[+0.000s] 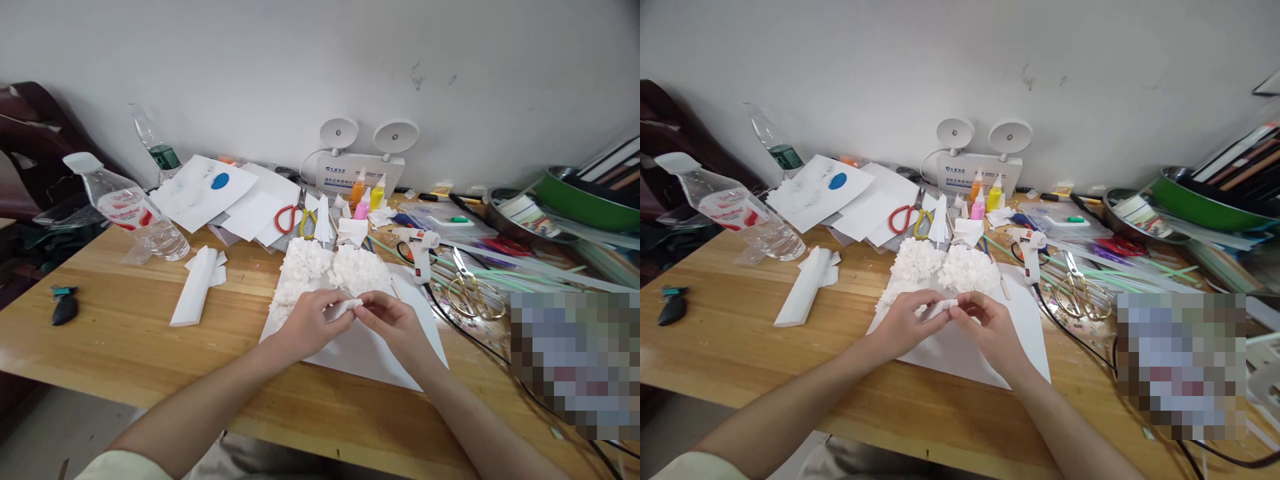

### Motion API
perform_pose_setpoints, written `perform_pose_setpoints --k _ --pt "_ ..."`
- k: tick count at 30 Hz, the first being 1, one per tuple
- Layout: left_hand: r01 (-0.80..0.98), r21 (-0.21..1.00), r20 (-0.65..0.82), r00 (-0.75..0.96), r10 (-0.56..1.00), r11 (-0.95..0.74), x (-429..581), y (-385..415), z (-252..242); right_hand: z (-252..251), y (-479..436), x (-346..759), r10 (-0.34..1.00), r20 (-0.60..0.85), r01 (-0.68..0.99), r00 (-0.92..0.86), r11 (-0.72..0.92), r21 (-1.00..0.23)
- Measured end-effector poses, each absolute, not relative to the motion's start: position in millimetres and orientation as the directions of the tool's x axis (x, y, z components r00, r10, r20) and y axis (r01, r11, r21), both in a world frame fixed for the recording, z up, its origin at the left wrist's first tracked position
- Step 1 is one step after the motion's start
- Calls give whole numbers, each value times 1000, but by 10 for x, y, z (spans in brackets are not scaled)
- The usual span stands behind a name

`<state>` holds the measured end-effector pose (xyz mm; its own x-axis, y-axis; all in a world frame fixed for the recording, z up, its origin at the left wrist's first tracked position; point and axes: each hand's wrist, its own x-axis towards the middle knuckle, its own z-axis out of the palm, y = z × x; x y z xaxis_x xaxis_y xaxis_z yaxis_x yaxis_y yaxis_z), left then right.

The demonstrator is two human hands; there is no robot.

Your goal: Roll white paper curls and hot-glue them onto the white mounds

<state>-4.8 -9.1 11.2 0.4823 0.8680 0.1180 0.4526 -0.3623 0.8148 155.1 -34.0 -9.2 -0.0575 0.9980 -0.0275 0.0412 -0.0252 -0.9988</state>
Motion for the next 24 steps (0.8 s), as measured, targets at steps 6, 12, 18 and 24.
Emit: perform_pose_setpoints --k 6,12,18,24 --pt "428 821 143 486 862 -378 -55 -94 152 -120 -325 1574 999 -20 33 -30 -18 -999" --pt "392 862 120 459 880 -322 -59 -86 180 -104 -320 1591 1000 -11 35 -14 -10 -999" --pt "363 873 139 455 880 -326 -65 -74 194 -83 -329 1596 998 -10 42 -61 -7 -999" --pt "412 830 174 448 877 -375 -60 -59 133 -67 -338 1567 988 25 59 -154 34 -998"
